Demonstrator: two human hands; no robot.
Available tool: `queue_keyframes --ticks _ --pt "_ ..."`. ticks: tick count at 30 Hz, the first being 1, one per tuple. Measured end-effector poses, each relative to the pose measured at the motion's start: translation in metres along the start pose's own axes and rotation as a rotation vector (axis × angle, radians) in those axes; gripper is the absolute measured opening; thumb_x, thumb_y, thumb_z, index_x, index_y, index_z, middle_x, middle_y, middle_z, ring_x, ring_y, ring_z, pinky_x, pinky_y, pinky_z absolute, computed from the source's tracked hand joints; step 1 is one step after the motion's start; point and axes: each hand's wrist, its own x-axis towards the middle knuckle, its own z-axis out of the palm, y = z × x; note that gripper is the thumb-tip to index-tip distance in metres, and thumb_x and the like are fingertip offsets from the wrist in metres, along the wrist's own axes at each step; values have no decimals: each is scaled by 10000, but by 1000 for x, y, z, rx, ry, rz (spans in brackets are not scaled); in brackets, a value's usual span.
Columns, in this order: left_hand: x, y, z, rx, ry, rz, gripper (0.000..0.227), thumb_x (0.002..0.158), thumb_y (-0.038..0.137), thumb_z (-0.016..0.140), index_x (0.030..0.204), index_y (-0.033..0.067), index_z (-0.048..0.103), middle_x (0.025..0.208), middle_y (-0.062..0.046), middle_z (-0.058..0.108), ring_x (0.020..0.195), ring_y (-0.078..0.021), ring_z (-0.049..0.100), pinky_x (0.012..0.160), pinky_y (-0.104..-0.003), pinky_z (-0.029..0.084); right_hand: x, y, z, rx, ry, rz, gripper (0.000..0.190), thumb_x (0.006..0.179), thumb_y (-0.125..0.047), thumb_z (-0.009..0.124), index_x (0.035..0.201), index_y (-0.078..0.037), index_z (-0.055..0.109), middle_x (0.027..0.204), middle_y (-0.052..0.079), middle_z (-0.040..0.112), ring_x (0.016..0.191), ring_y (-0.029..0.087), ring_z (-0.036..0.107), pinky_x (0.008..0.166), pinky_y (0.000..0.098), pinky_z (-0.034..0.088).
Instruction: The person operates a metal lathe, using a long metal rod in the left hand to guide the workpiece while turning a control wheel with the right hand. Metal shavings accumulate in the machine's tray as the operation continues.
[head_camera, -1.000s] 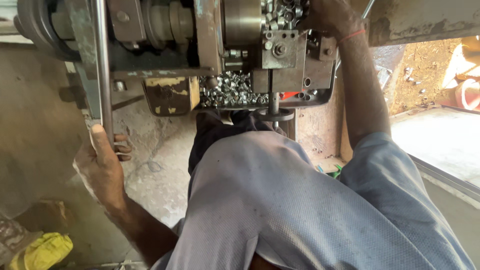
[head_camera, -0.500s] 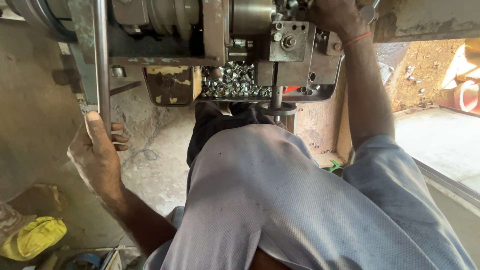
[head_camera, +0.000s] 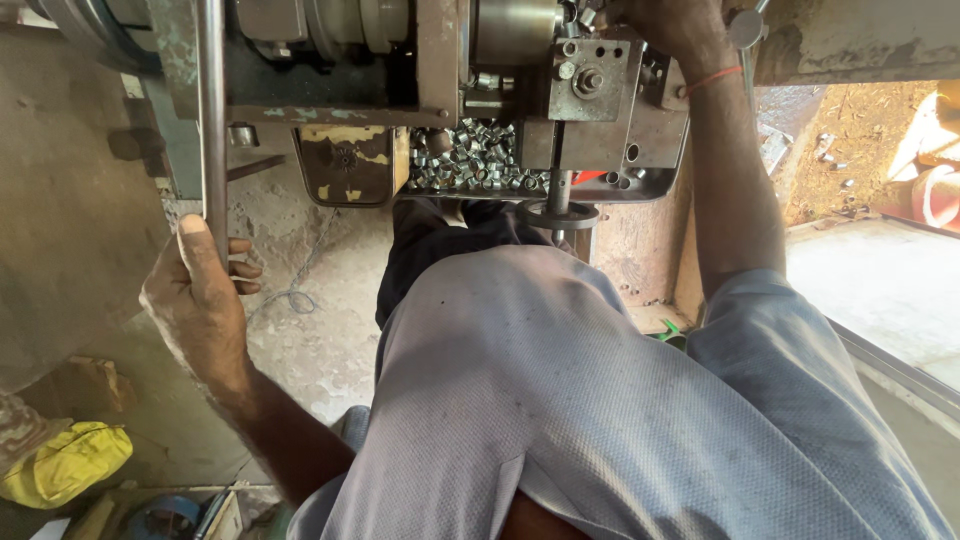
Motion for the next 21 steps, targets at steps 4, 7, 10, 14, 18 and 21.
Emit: queue_keyframes --ticks 4,7,10,14,18,21 --pt "1 0 0 24 3 -2 626 1143 544 474 952 10 739 725 -62 695 566 -117 661 533 -273 556 10 -14 4 208 -31 -8 146 1071 -188 741 1031 -54 782 883 90 745 698 155 703 600 316 583" --pt "-1 1 0 22 5 0 631 1142 550 477 948 11 741 710 -63 690 561 -120 662 529 -273 550 15 -26 -3 406 -112 38 137 1066 -158 684 1052 -76 793 896 59 754 719 135 714 608 314 588" --pt "-1 3 0 40 3 -18 636 1139 554 473 936 18 747 675 -64 676 541 -126 647 526 -272 534 14 -30 -15 490 -188 162 156 1059 -218 725 1028 -83 797 835 65 740 671 153 687 584 346 558" --pt "0 4 0 31 10 -20 637 1137 554 477 935 15 749 672 -63 676 540 -127 649 519 -270 532 9 -28 -20 163 -29 93 216 1016 -278 814 989 -64 818 771 115 732 602 194 669 526 378 550" --pt "1 5 1 36 13 -9 647 1132 566 472 946 13 753 685 -56 683 553 -118 660 513 -271 534 7 -23 -1 178 -67 107 183 1022 -259 786 1029 -77 804 811 95 749 591 169 660 492 334 544" --pt "-1 7 2 26 25 -31 649 1128 568 480 955 6 754 701 -65 692 561 -126 653 529 -280 524 16 -23 18 284 -109 210 182 1021 -230 766 1071 -55 772 812 109 738 583 159 668 481 292 554"
